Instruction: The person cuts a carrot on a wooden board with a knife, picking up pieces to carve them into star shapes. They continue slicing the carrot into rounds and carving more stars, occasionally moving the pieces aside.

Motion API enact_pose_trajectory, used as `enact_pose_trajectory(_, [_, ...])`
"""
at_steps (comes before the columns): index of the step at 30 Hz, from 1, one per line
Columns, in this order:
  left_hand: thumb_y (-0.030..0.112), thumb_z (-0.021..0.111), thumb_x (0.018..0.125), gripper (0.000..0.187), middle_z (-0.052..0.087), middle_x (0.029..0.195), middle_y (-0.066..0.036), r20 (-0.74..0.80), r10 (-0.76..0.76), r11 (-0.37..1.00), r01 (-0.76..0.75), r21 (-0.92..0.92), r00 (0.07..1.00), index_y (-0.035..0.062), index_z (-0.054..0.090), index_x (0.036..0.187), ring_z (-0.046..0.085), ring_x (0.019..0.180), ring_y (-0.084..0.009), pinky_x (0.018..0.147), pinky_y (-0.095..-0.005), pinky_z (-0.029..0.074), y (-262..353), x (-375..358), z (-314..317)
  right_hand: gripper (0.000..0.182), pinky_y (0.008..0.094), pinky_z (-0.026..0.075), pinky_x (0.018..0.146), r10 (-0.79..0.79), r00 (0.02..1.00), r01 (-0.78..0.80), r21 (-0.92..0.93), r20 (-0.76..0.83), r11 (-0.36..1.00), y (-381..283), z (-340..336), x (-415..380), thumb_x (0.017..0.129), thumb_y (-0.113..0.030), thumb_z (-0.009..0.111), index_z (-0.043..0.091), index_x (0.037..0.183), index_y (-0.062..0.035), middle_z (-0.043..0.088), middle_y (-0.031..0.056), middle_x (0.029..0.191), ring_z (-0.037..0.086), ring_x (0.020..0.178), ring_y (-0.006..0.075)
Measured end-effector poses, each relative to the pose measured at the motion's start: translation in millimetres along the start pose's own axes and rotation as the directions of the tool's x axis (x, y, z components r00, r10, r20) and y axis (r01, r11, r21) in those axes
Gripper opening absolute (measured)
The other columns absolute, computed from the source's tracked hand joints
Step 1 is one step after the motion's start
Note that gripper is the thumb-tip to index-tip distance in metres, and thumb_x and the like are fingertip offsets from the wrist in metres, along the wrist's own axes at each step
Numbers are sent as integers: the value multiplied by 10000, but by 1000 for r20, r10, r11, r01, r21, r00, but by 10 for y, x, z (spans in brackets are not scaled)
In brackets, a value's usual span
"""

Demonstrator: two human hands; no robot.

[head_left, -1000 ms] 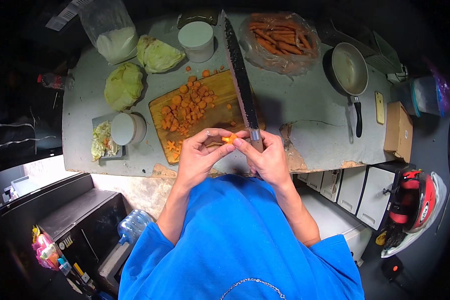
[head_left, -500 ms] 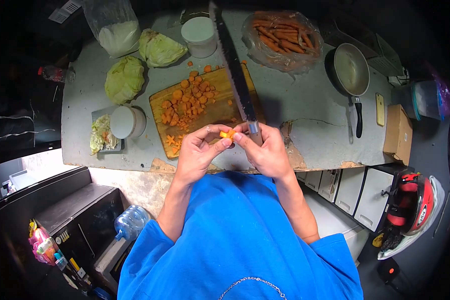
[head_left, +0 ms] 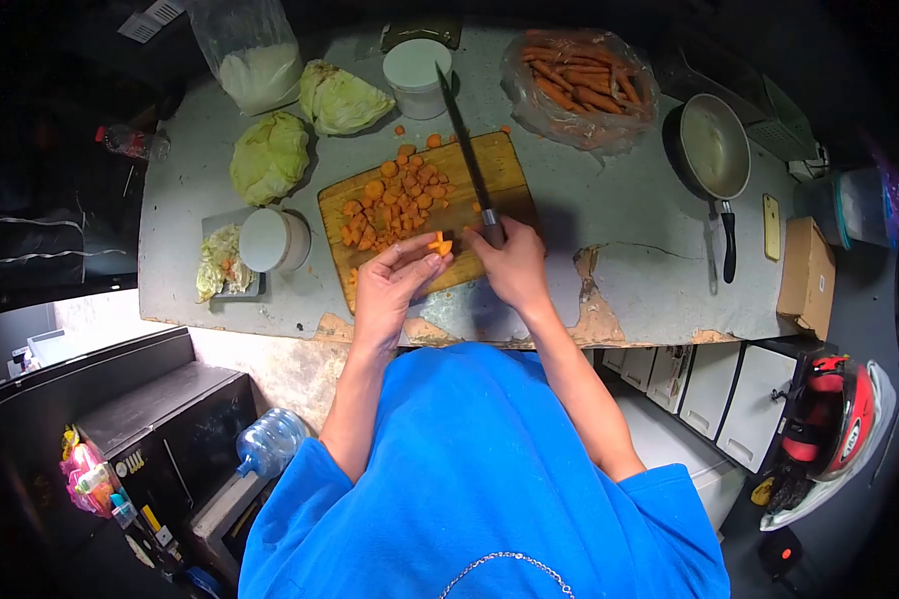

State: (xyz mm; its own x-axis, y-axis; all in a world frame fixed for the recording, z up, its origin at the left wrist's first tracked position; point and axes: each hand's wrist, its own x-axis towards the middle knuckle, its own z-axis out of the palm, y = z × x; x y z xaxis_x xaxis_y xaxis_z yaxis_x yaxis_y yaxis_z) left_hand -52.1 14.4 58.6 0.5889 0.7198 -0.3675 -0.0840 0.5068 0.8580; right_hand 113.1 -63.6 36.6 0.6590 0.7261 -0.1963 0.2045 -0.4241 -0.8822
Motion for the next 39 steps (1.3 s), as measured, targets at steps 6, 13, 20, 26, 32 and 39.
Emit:
enact_pose_trajectory(6, [49,680,1009,284,747,1028,-144,-134,111,928,-55,368,985,-117,673,1239,739,933,-156,791,-249,601,-660,283,-286,332,463,518,719,-167,977,136,-215,-135,967,236,211,41,945,-269,708,697,1013,55,676,214,729,700,745,423])
enact_pose_trajectory(13, [110,777,907,291,685,864,-123,-46,440,550,-229,803,897,-52,753,1148,535,607,-123,568,-314,428,-553,169,-150,459,455,539,794,49,997,-48,-21,65,999,56,-522,-666,1056,-311,568,603,1421,-34,690,273,850,699,792,421])
enact_pose_trajectory(20, [114,779,911,225,725,960,-128,-23,456,508,-239,828,889,-41,774,1074,542,607,-137,573,-304,446,-552,145,-186,449,408,549,819,172,933,-113,-197,315,974,88,-850,-1352,1077,-220,521,540,1524,-188,721,300,1001,748,890,413])
enact_pose_trajectory(26, [114,763,931,178,739,957,-126,-26,463,512,-244,823,886,-15,785,1052,562,608,-156,572,-314,454,-605,171,-186,471,407,557,805,330,877,-256,-242,350,936,8,-812,-1482,1057,-177,558,539,1527,-208,718,305,994,745,893,422])
enact_pose_trajectory(32, [118,764,930,172,726,936,-118,-34,487,512,-254,821,873,1,791,1053,562,621,-158,578,-317,453,-632,183,-180,467,398,556,805,184,927,-139,-156,328,978,154,-797,-1547,1057,-187,571,546,1523,-211,719,302,973,754,916,396])
enact_pose_trajectory(39, [112,769,925,175,704,923,-106,-42,477,486,-224,845,878,-6,788,1053,524,621,-140,575,-310,429,-620,177,-161,473,391,555,785,243,915,-190,-187,323,964,169,-795,-1592,1058,-202,581,542,1528,-237,724,294,987,766,847,353])
